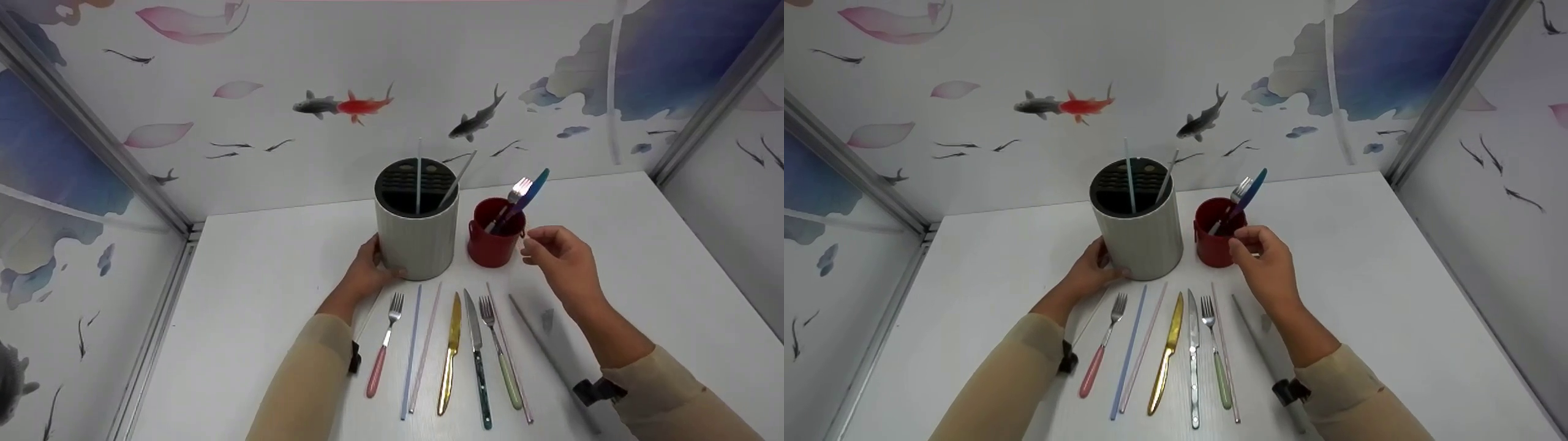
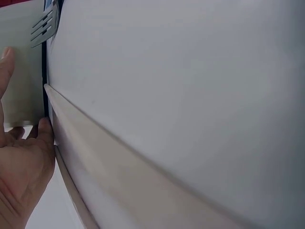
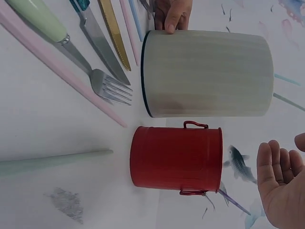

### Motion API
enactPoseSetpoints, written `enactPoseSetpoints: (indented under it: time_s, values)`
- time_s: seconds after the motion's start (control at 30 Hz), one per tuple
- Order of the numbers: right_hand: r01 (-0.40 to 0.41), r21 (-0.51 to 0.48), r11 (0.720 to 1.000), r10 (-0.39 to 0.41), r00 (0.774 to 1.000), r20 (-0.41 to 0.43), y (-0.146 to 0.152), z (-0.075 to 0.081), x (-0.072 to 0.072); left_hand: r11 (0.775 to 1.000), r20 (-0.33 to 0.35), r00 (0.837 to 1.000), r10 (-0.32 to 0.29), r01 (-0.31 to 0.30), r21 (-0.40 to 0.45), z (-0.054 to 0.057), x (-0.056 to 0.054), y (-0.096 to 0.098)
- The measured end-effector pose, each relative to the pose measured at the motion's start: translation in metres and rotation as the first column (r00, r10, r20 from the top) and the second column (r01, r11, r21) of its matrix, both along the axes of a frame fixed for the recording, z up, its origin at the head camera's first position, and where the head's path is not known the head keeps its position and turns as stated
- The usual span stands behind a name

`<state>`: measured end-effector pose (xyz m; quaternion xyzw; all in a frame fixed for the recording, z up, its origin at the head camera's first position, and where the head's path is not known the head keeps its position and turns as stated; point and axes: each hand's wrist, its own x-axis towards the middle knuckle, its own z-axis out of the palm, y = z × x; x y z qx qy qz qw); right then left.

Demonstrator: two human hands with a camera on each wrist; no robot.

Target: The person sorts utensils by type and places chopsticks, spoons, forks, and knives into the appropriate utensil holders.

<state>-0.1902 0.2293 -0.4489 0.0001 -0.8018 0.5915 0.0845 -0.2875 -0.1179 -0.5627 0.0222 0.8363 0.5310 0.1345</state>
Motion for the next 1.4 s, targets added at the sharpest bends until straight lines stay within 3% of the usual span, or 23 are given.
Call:
enactPoseSetpoints:
  time_s: [0.27, 0.87, 1.4]
  values:
    - [-0.011, 0.042, 0.999, 0.007, 0.996, 0.094, 0.016, -0.019, 0.016, 1.000, -0.018, 1.000, -0.013, 0.013, -0.021, 0.000, 0.001, 0.000]
    - [-0.041, 0.153, 0.987, 0.011, 0.982, 0.191, 0.054, -0.052, 0.052, 1.000, -0.022, 1.000, -0.019, 0.019, 0.000, 0.001, 0.001, 0.001]
    - [-0.238, 0.269, 0.933, 0.107, 0.900, 0.423, 0.058, -0.065, 0.064, 0.998, -0.033, 0.999, -0.020, 0.022, 0.058, 0.000, 0.002, 0.001]
